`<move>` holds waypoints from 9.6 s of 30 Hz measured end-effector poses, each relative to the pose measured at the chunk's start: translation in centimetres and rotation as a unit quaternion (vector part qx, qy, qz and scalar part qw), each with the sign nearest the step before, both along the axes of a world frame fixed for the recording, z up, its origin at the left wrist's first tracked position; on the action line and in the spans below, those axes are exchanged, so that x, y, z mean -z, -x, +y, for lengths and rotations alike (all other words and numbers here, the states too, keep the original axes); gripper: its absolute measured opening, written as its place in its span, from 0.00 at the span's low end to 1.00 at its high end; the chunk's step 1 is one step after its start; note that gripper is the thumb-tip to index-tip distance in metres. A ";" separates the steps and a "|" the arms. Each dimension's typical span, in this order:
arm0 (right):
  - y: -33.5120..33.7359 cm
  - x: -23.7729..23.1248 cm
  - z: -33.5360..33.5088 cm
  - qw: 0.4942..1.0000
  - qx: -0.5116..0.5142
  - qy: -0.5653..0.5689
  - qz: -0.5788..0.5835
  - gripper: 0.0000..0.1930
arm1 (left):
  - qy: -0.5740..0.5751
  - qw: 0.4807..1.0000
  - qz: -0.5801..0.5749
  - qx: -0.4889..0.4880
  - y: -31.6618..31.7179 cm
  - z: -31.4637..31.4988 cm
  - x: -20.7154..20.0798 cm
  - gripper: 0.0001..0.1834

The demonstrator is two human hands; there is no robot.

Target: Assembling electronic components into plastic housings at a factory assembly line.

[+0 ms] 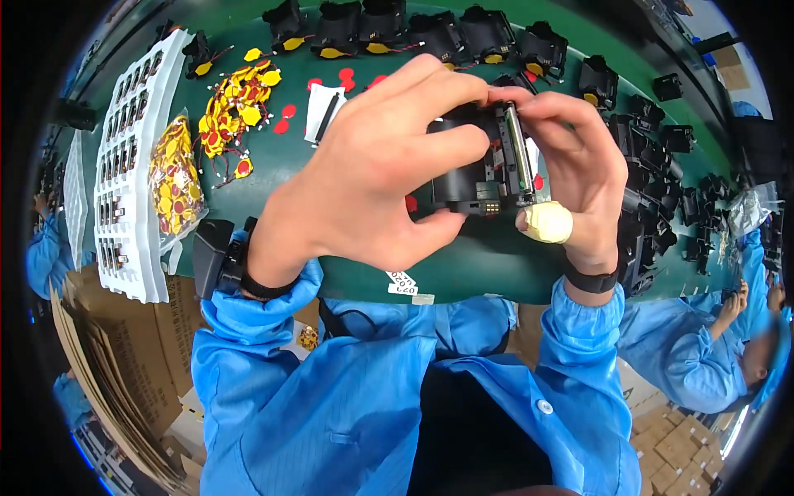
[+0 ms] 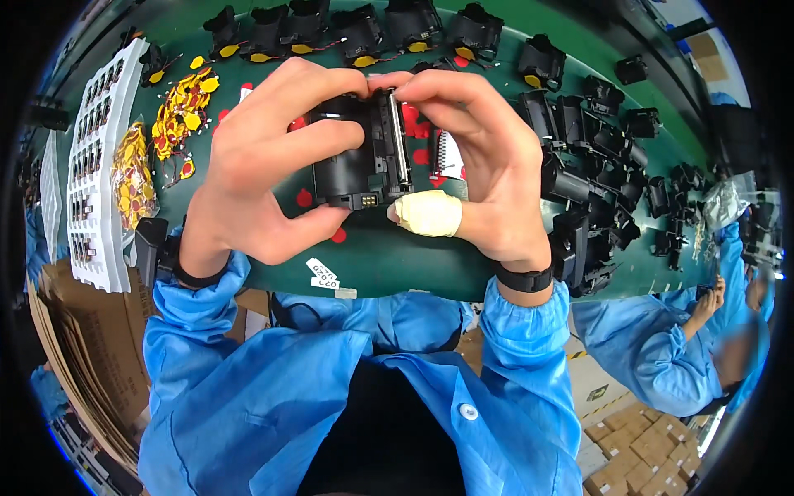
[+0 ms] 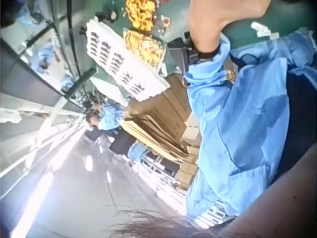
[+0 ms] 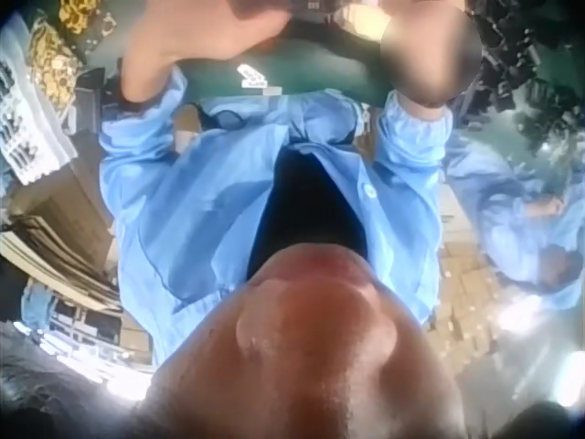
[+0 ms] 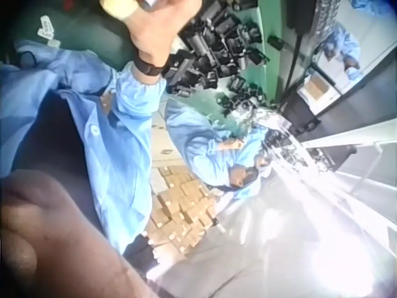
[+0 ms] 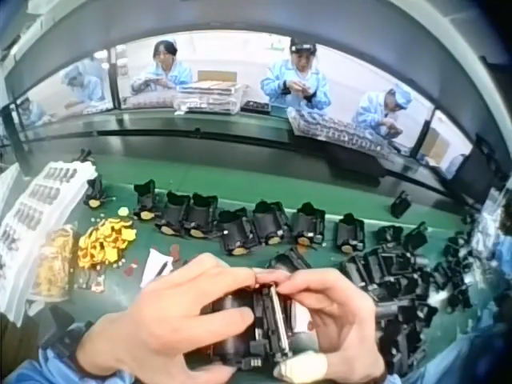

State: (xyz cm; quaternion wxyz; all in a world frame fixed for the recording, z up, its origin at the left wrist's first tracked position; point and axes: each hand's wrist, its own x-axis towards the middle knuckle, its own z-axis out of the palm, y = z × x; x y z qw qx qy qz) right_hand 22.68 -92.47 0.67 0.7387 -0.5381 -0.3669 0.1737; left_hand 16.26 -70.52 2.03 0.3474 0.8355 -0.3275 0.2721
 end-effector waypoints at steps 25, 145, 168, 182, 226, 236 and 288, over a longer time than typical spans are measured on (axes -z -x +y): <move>-0.8 -0.5 -1.6 0.944 0.046 0.123 -0.302 0.29 | 0.004 0.999 0.017 0.037 0.0 0.2 0.6 0.28; 1.6 1.2 0.3 0.943 0.155 0.132 -0.263 0.34 | 0.415 0.751 0.510 0.062 0.3 -2.0 2.5 0.10; 1.3 1.0 0.4 0.927 0.096 0.138 -0.336 0.36 | 0.342 0.758 0.541 0.121 0.4 -1.1 1.4 0.08; 1.2 1.8 0.6 0.890 0.181 0.192 -0.372 0.33 | 0.378 0.821 0.427 0.034 2.0 -1.7 1.8 0.08; -0.3 0.4 -0.9 0.996 0.074 0.012 -0.048 0.39 | 0.041 0.999 -0.022 0.000 -0.8 -1.2 0.6 0.24; -0.5 0.8 -0.9 0.996 0.062 -0.038 -0.050 0.39 | 0.047 0.999 -0.018 0.001 -0.6 -1.5 0.9 0.24; 0.3 0.9 -1.0 0.994 0.085 -0.005 -0.063 0.29 | -0.014 0.998 0.066 -0.012 -0.3 -0.9 0.4 0.28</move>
